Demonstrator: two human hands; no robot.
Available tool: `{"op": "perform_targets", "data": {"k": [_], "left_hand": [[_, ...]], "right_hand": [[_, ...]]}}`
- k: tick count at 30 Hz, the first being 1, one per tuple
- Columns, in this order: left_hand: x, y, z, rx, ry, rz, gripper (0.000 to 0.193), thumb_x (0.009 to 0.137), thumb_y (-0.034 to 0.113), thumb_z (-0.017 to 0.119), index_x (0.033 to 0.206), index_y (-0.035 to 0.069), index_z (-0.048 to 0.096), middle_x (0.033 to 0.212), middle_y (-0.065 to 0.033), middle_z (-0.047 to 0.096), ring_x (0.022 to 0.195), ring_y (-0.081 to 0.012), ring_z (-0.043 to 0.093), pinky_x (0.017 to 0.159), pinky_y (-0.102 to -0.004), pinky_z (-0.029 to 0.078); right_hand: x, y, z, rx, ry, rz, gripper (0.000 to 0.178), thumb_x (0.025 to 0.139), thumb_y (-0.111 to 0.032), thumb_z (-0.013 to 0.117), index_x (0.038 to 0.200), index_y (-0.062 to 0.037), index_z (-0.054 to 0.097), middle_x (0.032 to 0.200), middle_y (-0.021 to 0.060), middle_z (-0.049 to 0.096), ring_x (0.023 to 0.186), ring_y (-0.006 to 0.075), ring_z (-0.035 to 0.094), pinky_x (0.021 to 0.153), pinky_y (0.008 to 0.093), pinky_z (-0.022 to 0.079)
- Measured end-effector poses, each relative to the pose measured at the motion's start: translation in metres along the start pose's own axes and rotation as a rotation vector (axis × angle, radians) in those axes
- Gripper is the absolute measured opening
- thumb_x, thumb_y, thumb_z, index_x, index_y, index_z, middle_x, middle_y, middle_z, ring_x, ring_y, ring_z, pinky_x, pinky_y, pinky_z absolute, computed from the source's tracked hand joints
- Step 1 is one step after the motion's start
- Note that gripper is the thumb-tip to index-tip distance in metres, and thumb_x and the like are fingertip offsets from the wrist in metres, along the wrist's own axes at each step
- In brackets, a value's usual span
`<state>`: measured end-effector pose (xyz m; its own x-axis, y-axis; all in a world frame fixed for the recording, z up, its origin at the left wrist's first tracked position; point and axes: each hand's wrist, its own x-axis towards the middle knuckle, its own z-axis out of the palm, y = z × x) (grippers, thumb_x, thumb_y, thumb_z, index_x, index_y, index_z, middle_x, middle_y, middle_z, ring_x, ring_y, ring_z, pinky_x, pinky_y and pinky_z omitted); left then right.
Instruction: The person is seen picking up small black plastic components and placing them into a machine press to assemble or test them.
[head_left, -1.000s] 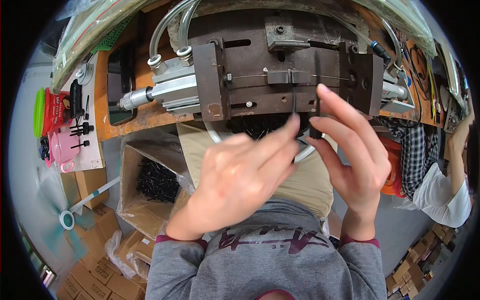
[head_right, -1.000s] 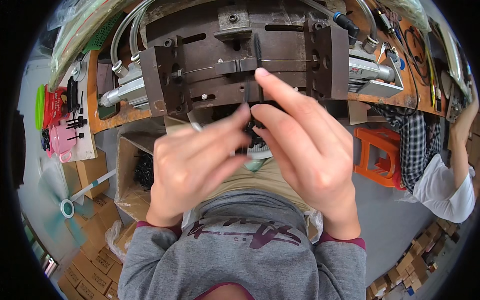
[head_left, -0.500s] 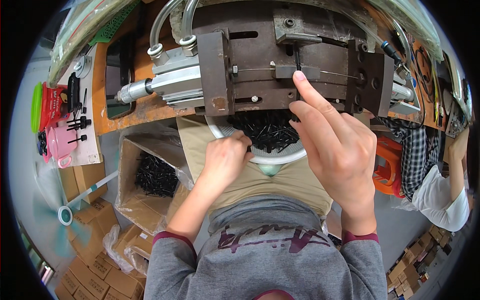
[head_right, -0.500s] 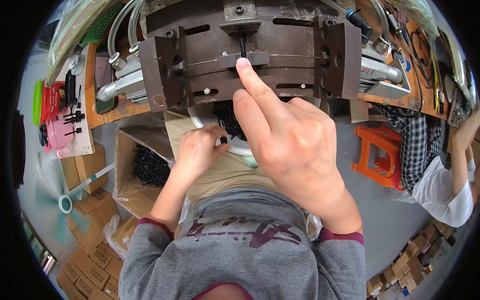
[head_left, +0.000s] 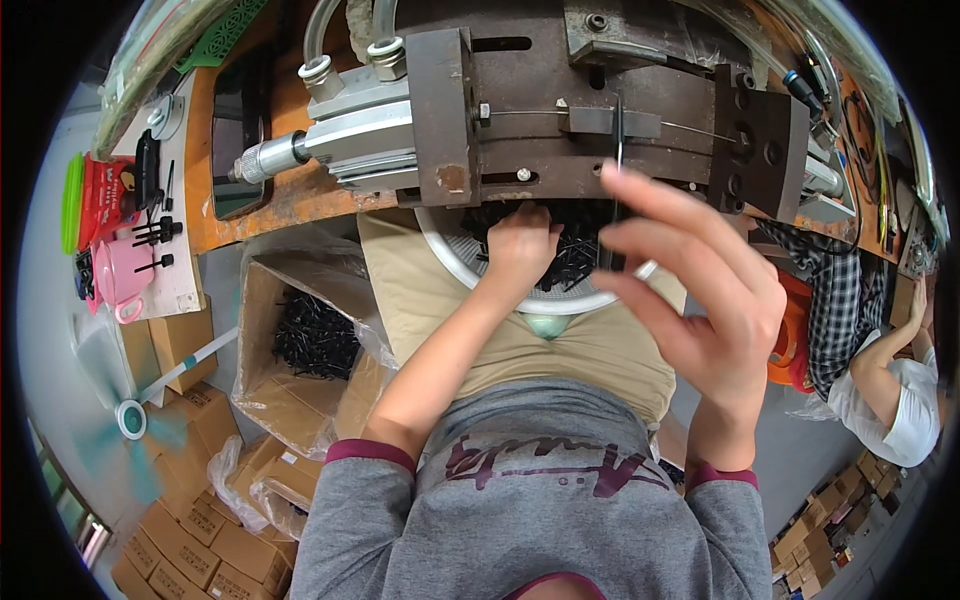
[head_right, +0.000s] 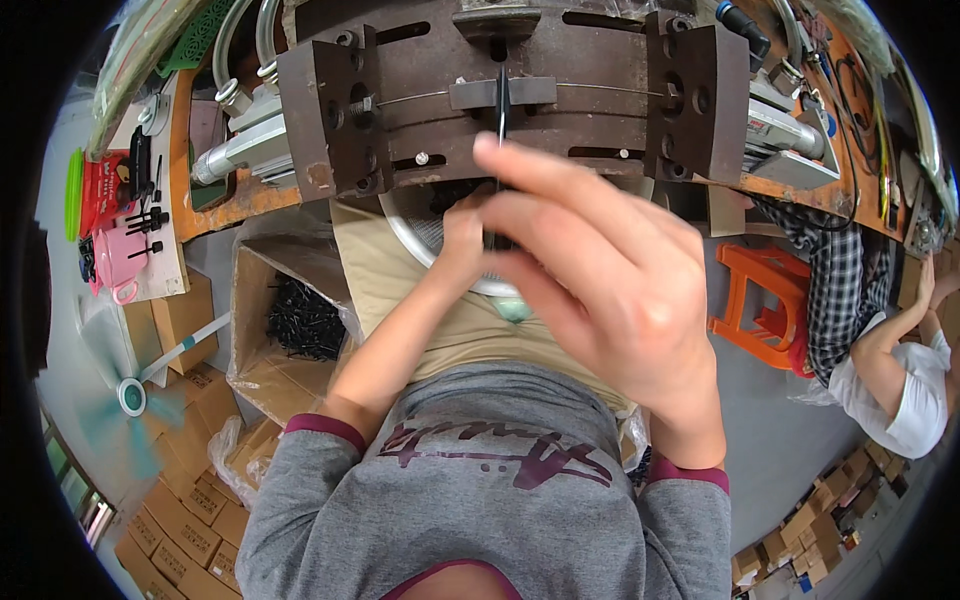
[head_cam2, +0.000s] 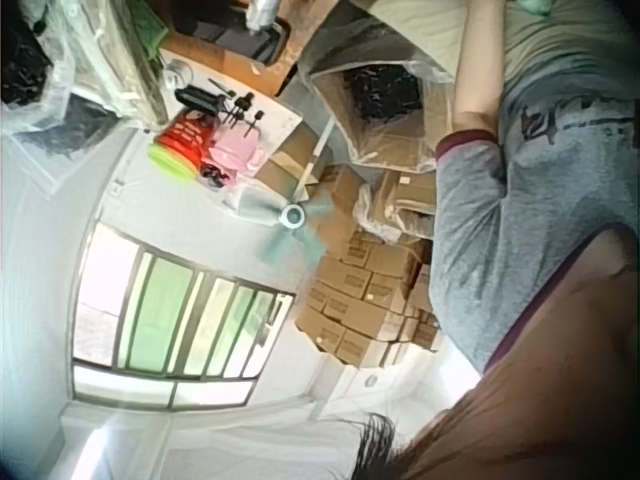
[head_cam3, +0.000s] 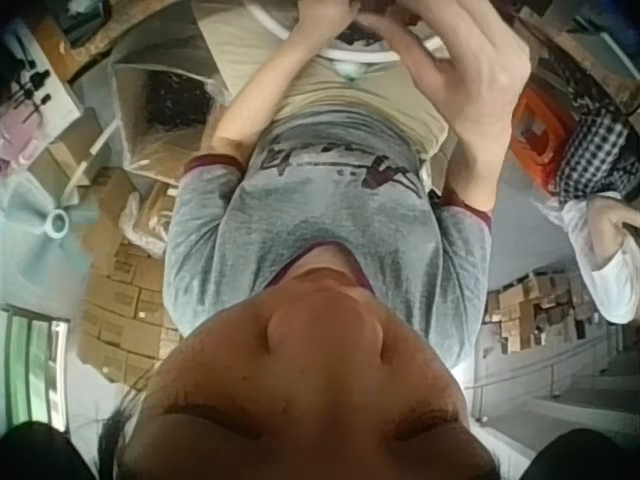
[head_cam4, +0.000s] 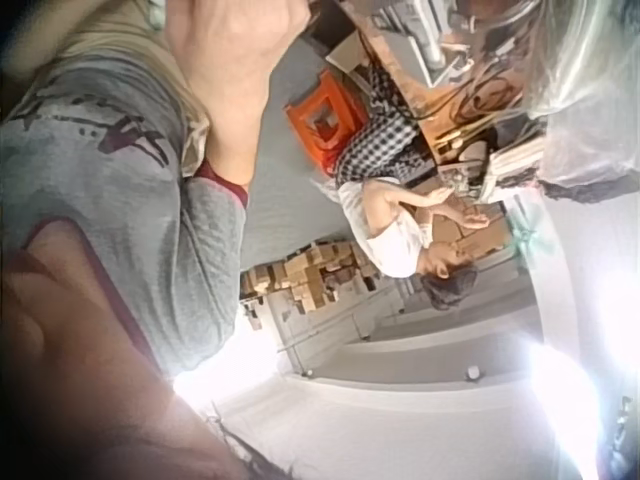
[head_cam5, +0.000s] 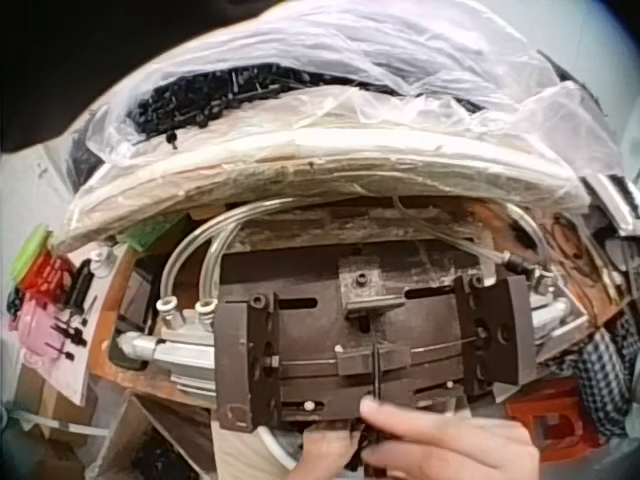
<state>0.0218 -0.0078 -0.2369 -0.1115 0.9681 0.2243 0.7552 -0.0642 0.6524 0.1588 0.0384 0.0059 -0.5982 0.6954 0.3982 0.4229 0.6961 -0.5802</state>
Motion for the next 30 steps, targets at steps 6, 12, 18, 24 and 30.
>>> {"op": "perform_targets", "data": {"k": [6,12,18,24,30], "left_hand": [[0.000,-0.001,0.000,0.044,-0.109,-0.115,0.018,0.075,0.022,0.072,0.076,0.004,0.067,0.078,-0.0119,0.067,0.071,-0.0318,0.067,0.061,-0.0396,0.055],[0.006,0.015,-0.088,-0.533,-0.734,-0.590,0.026,0.086,0.023,0.074,0.100,0.001,0.073,0.091,-0.0090,0.074,0.086,-0.0125,0.069,0.075,-0.0267,0.053],[-0.006,0.064,-0.148,-1.057,-0.716,-0.665,0.020,0.093,0.014,0.066,0.103,-0.003,0.072,0.091,-0.0094,0.073,0.089,-0.0129,0.067,0.083,-0.0260,0.052],[-0.004,0.084,-0.178,-1.154,-0.782,-0.725,0.022,0.096,0.019,0.063,0.106,0.001,0.072,0.088,-0.0044,0.073,0.079,-0.0071,0.064,0.066,-0.0212,0.050],[-0.003,0.094,-0.193,-1.248,-0.847,-0.694,0.024,0.098,0.016,0.058,0.111,0.000,0.069,0.090,-0.0068,0.072,0.084,-0.0103,0.067,0.064,-0.0223,0.051]], "right_hand": [[-0.043,0.009,0.010,0.362,-0.228,0.079,0.030,0.066,-0.013,0.085,0.089,-0.0015,0.071,0.109,0.0137,0.071,0.087,0.0217,0.070,0.071,0.0297,0.057],[-0.085,0.038,0.035,0.256,-0.308,0.448,0.027,0.074,-0.014,0.082,0.095,-0.0033,0.069,0.107,0.0091,0.069,0.076,0.0204,0.068,0.064,0.0307,0.056],[-0.068,0.023,0.037,0.660,-0.107,0.879,0.024,0.088,-0.017,0.071,0.104,0.0003,0.068,0.092,0.0078,0.070,0.071,0.0133,0.064,0.064,0.0261,0.053],[-0.051,0.012,0.027,1.107,-0.050,0.902,0.022,0.097,-0.012,0.060,0.113,0.0023,0.065,0.089,0.0090,0.070,0.067,0.0081,0.061,0.059,0.0218,0.050],[-0.049,0.007,0.025,1.220,-0.118,0.898,0.020,0.094,-0.011,0.063,0.106,0.0044,0.068,0.086,0.0093,0.070,0.063,0.0089,0.062,0.057,0.0212,0.050]]}}
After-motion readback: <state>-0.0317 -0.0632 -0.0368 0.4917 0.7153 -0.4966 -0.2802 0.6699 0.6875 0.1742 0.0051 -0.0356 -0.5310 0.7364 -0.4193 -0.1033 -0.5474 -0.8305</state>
